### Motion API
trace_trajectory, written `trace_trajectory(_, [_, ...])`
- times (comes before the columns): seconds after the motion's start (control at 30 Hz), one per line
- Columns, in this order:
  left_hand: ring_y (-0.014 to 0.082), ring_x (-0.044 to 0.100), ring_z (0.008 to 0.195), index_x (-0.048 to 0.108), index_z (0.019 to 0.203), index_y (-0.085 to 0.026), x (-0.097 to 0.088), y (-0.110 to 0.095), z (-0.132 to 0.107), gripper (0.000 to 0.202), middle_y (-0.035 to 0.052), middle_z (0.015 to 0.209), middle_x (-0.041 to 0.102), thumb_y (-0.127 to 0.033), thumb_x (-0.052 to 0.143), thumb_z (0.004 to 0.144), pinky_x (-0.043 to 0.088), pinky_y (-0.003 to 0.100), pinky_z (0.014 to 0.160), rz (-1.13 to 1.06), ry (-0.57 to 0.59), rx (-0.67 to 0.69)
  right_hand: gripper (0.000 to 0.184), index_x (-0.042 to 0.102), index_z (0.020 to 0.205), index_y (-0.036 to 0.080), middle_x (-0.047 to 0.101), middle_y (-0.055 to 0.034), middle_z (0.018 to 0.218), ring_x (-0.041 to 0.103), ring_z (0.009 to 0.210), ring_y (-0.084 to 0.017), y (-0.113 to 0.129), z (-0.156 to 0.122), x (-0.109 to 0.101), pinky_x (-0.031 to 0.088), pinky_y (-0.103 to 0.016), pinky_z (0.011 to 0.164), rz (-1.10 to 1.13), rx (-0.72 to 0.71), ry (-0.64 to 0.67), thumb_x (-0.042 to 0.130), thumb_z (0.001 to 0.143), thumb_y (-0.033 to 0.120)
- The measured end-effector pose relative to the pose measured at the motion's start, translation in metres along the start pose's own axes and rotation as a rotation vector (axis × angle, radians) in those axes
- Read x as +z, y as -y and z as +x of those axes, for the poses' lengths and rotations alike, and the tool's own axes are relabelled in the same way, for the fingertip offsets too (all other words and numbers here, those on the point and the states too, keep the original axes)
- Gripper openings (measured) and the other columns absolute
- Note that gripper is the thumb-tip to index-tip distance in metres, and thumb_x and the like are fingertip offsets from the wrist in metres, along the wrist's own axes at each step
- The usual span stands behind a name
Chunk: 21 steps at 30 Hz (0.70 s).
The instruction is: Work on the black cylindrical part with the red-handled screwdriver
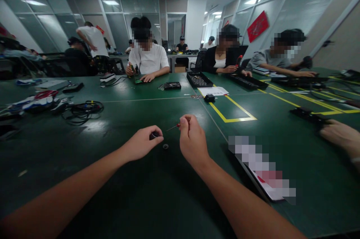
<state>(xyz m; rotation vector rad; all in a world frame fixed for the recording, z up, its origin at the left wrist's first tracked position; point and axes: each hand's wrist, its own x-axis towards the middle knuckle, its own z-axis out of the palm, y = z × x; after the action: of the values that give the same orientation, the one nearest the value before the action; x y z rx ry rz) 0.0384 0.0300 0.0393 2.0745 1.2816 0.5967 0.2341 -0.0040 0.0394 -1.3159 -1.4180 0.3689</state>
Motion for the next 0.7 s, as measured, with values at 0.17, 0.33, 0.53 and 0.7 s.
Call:
trace_trajectory(0.17, [0.0269, 0.068, 0.104, 0.069, 0.120, -0.022, 0.010, -0.006, 0.003, 0.034, 0.0090, 0.117, 0.072, -0.035, 0.065, 0.089, 0.051, 0.037, 0.085, 0.275, 0.194, 0.032, 0.028, 0.058, 0.100, 0.022, 0.068, -0.0049, 0.085, 0.065, 0.078, -0.022, -0.002, 0.000, 0.000, 0.047, -0.036, 0.072, 0.000, 0.010, -0.005, 0.040, 0.104, 0.044])
trace_trajectory(0.33, [0.0274, 0.070, 0.097, 0.072, 0.114, -0.021, 0.016, -0.008, 0.011, 0.031, 0.0087, 0.110, 0.074, -0.037, 0.070, 0.087, 0.049, 0.035, 0.076, 0.441, 0.301, 0.080, 0.029, 0.058, 0.100, 0.022, 0.068, -0.0047, 0.084, 0.065, 0.077, -0.022, -0.003, 0.000, -0.001, 0.047, -0.035, 0.071, -0.003, 0.009, -0.005, 0.040, 0.104, 0.045])
trace_trajectory(0.53, [0.0272, 0.068, 0.092, 0.070, 0.105, -0.016, 0.008, -0.010, 0.010, 0.028, 0.0124, 0.107, 0.072, -0.040, 0.068, 0.090, 0.046, 0.034, 0.070, 0.531, 0.314, 0.036, 0.029, 0.058, 0.100, 0.022, 0.068, -0.0045, 0.083, 0.065, 0.076, -0.021, -0.002, 0.000, -0.001, 0.047, -0.035, 0.070, -0.004, 0.011, 0.017, 0.040, 0.104, 0.044])
trace_trajectory(0.7, [0.0247, 0.067, 0.086, 0.068, 0.101, -0.019, -0.004, 0.004, 0.005, 0.028, 0.0083, 0.100, 0.072, -0.044, 0.069, 0.088, 0.041, 0.032, 0.066, 0.456, 0.326, -0.002, 0.029, 0.059, 0.099, 0.022, 0.069, -0.0049, 0.084, 0.065, 0.077, -0.022, -0.003, 0.001, 0.001, 0.047, -0.036, 0.071, 0.001, 0.013, 0.017, 0.041, 0.104, 0.045])
